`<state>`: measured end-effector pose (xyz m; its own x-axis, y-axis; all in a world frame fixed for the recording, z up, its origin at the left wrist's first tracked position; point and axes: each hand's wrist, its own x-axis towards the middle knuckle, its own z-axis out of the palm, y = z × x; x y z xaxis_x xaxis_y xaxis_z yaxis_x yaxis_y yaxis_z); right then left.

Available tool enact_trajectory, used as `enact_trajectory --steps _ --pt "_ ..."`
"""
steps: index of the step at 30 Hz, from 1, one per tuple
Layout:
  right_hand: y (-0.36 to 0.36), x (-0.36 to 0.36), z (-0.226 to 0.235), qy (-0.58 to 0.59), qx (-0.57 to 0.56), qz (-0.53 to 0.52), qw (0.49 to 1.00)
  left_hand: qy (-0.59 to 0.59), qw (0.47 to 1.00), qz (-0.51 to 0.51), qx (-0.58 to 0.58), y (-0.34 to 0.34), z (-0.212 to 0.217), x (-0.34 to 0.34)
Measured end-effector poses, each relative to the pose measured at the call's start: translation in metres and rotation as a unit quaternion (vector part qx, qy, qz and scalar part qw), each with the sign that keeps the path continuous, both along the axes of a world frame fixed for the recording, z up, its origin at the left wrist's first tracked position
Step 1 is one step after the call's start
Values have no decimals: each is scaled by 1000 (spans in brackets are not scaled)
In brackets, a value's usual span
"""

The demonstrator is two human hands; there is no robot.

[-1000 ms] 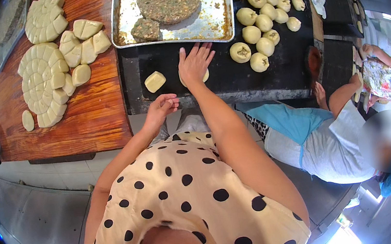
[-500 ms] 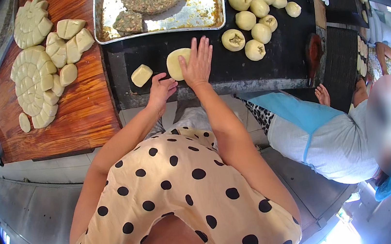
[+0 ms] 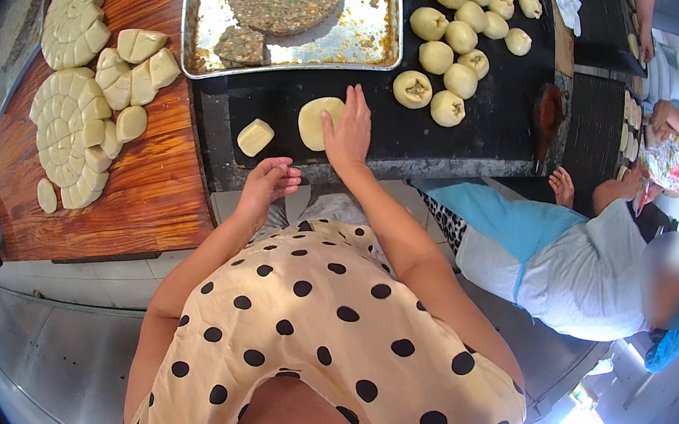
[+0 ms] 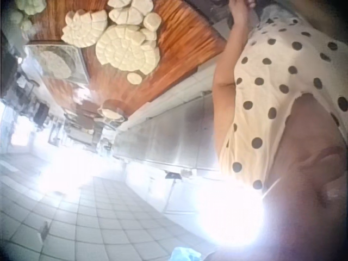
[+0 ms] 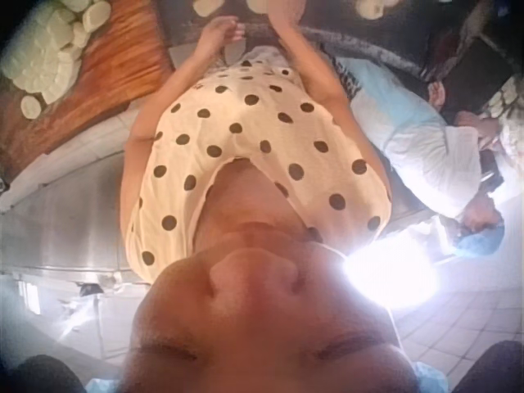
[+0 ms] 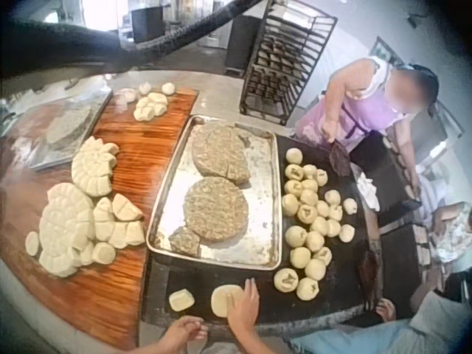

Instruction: The person takes pieces of dough and fills them with a meat mixture, shaping them into rounds on a prep table.

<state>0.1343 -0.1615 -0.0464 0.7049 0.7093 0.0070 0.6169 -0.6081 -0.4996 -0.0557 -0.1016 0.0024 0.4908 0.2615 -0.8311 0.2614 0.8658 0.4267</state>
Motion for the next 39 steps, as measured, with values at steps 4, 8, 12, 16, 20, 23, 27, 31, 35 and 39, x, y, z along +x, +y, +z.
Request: enact_trajectory --steps 4,8,12,16,20,23,27,31,35,39 --pt "5 24 1 176 -22 -56 983 -36 998 -29 34 5 2 -3" --pt "11 42 19 121 -131 117 977 -90 991 -45 94 10 -4 -2" --pt "17 22 74 142 -134 193 962 -117 970 34 212 29 -1 1" --pt "39 1 148 321 -81 247 910 -175 975 74 112 76 25 0" --pt "88 -14 176 203 63 341 916 -376 900 134 -174 101 46 -13" --pt "141 -19 154 -14 116 378 918 -314 915 179 -180 93 43 -38" --pt "232 -11 109 -223 61 469 853 -290 898 265 -201 82 23 -61" --pt "265 -16 75 -283 -133 501 807 -242 907 299 -172 77 33 -84" --pt "262 -31 70 -290 -246 508 773 -235 903 330 -140 74 26 -102" --pt "263 -28 69 -264 -243 519 776 -245 904 325 -127 74 29 -113"
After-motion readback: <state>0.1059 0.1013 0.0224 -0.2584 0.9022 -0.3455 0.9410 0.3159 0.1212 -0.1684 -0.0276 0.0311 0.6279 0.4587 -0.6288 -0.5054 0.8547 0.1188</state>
